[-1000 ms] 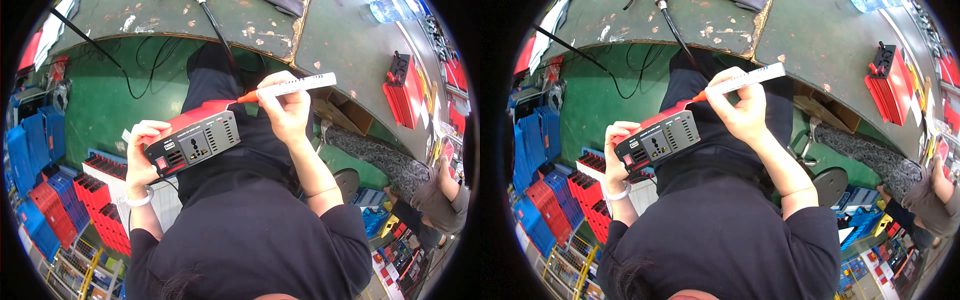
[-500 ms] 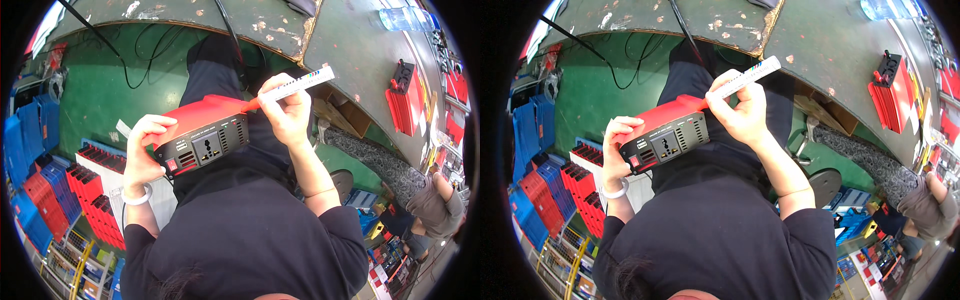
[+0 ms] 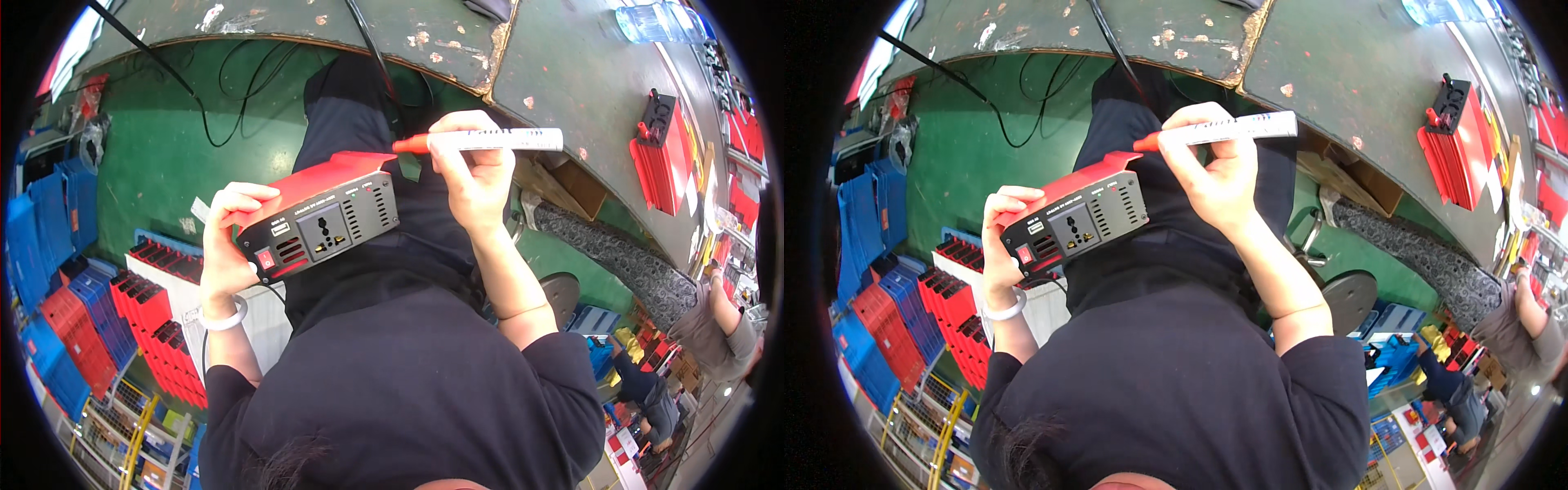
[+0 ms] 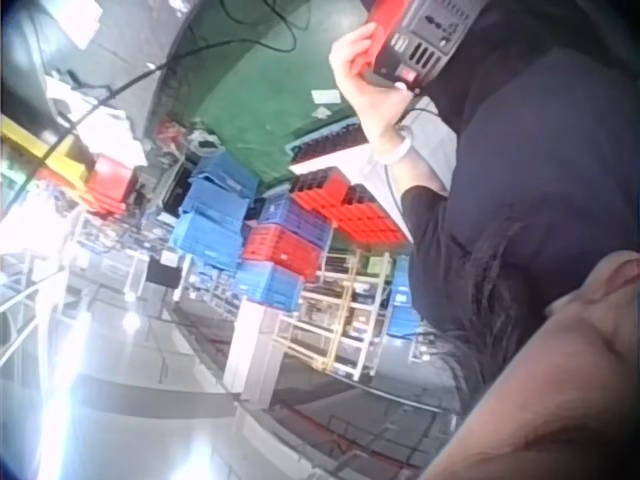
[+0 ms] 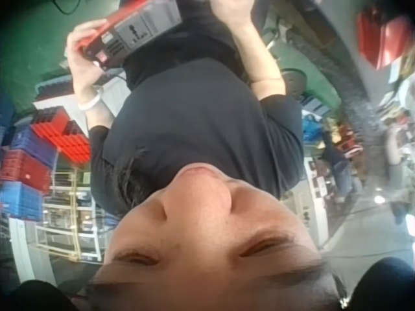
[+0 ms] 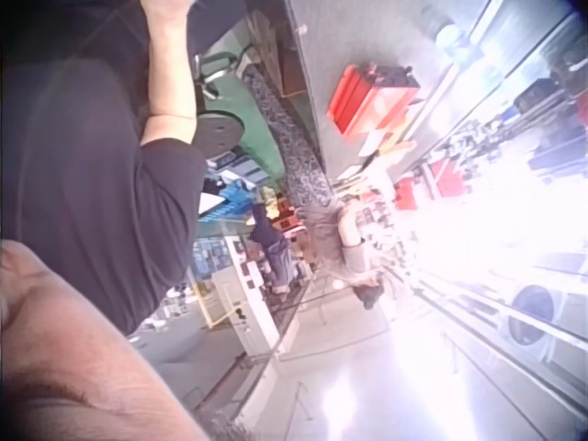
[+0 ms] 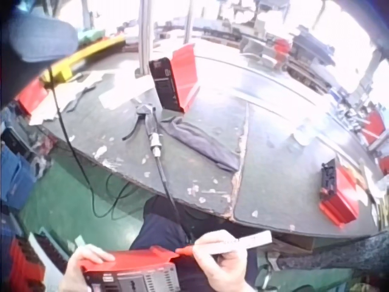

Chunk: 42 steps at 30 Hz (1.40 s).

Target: Inspecting, cleaning with a cloth and air duster, and marking red power inverters on an assembly line.

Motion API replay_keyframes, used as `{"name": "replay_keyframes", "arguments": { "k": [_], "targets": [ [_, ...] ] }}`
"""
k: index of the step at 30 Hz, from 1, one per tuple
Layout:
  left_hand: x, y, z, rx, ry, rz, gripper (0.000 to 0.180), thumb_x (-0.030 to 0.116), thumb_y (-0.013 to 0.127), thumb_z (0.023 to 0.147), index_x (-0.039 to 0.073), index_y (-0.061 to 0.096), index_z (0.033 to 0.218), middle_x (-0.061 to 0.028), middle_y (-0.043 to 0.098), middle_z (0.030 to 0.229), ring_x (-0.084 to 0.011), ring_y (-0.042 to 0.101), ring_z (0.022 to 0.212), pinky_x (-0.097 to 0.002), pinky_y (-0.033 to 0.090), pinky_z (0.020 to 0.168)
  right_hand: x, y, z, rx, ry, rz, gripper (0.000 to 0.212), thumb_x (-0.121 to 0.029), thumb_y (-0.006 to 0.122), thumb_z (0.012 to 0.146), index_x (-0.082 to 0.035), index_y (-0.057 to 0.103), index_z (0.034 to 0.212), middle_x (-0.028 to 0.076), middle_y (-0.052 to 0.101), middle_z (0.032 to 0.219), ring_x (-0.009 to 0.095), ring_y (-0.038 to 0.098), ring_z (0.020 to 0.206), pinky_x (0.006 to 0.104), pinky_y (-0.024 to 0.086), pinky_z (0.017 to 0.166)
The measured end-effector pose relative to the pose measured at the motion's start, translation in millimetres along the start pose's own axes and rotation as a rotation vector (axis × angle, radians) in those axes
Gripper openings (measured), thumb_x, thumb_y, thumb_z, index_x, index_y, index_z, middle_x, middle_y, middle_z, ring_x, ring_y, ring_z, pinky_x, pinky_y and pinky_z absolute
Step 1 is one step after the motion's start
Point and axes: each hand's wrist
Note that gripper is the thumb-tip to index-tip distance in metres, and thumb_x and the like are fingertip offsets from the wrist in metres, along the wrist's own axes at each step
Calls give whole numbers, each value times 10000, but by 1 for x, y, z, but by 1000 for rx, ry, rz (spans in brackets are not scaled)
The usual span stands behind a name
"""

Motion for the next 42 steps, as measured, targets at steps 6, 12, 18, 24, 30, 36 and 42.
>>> {"name": "replay_keyframes", "arguments": {
  "k": [6,12,18,24,30,36,42],
  "targets": [
    [-10,-8,1,39,-17,-93,671,69,870,555,67,435,1066,-130,526,1127,-200,532,1026,-336,431,919,-6,-9,-2,18,-4,36,153,5,551,920,14,558,1073,65,627,760,97,599,653,209,475,603],
    [-27,-36,-7,438,-151,-501,803,98,804,664,21,383,1344,-111,506,1297,-249,518,1183,-378,402,1033,-6,-27,-13,41,-39,69,170,-42,521,954,19,553,1109,80,640,752,105,607,673,207,462,622],
    [-17,-38,33,395,-118,-1184,486,319,563,911,22,492,1289,-124,575,1252,-282,556,1129,-435,443,978,-25,-57,-16,162,-119,76,176,-68,481,971,-14,536,1129,86,610,742,136,585,670,238,454,623],
    [35,-31,105,142,-145,-973,460,329,493,943,18,501,1282,-141,579,1253,-291,568,1135,-440,457,975,-39,-91,-36,235,-179,116,133,-14,509,943,26,572,1052,82,625,867,99,606,687,216,482,652],
    [117,24,231,-255,-242,-630,391,207,543,938,-6,512,1265,-144,607,1208,-265,631,1040,-384,522,904,-55,-137,-83,446,-302,15,101,9,511,928,-16,567,1007,22,570,646,73,556,617,359,411,1036],
    [180,151,344,-786,-130,-38,616,175,699,813,-23,432,1332,-124,592,1183,-198,613,1025,-325,484,899,-49,-161,-109,651,-330,37,125,-33,535,941,-19,579,1057,47,619,770,116,627,707,270,520,734],
    [192,250,409,-1090,-75,396,608,280,777,732,-46,547,1191,-104,634,1059,-169,603,973,-319,463,892,-84,-228,-39,951,-611,-677,349,16,751,747,-53,569,1038,86,678,976,200,641,926,331,485,824]
  ]
}}
Point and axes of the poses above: each hand's wrist, its own z-axis towards the middle knuckle, its own y-axis out of the palm, x = y × z
